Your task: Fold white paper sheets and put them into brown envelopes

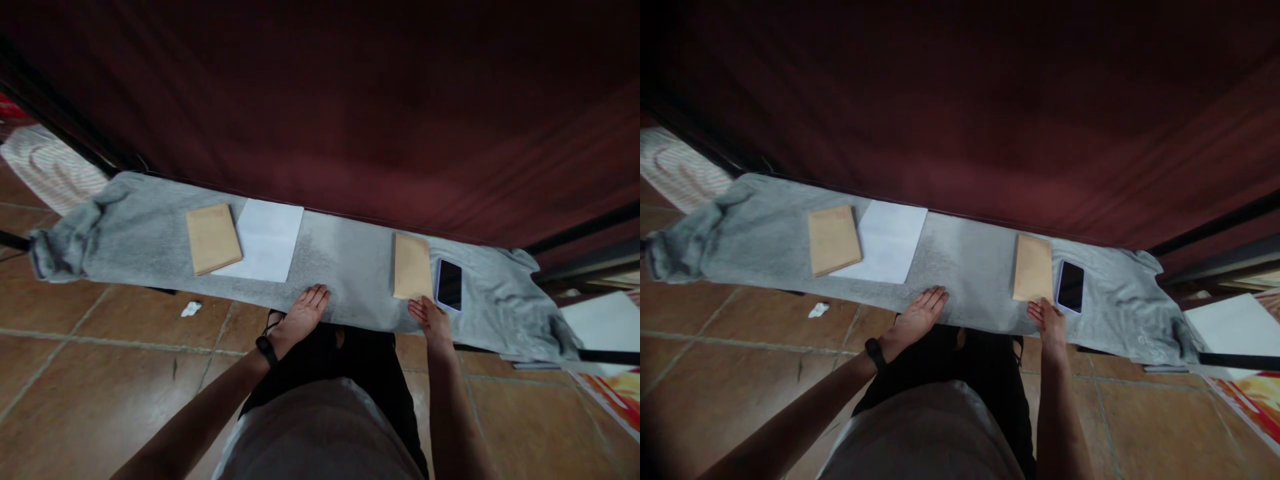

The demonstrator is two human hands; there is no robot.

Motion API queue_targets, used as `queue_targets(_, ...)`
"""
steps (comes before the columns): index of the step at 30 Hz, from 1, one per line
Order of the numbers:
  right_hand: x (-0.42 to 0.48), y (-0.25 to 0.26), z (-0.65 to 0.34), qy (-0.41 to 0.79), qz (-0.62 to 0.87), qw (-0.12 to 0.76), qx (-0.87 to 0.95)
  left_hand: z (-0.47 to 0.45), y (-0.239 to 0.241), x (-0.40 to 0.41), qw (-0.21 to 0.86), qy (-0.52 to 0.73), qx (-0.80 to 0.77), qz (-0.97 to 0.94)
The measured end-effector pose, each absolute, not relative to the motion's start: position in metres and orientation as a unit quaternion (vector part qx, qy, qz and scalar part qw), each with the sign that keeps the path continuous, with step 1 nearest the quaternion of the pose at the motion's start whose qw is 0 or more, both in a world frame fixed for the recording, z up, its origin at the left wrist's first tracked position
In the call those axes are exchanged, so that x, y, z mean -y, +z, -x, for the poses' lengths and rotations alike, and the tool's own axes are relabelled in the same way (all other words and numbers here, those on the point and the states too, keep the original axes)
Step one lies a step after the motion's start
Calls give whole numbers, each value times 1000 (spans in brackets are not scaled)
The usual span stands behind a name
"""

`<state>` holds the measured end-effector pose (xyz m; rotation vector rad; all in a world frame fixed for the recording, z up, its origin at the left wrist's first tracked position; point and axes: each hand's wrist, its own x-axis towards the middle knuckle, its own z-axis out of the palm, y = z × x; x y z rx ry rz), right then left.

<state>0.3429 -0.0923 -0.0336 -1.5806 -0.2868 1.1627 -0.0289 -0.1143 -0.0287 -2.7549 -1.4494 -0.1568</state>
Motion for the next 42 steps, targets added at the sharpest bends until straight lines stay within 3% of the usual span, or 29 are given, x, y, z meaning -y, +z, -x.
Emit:
queue_targets(11, 91, -37, -349, 495, 699, 500, 129, 35, -31, 115, -29, -97, 484, 869)
queue_targets(17, 96, -40, -342, 474, 699, 512, 156, 52, -25, 92, 6, -194, 676, 711)
queue_targets(25, 101, -47, -331, 431, 697, 539, 195, 71, -23, 73, 6, -123, 755, 644)
queue_targets(35, 107, -49, -323, 392, 685, 566, 238, 84, 8, 63, -41, -72, 774, 627)
queue_targets(42, 110, -43, -321, 387, 675, 575, 254, 114, 13, 41, -148, -178, 805, 547)
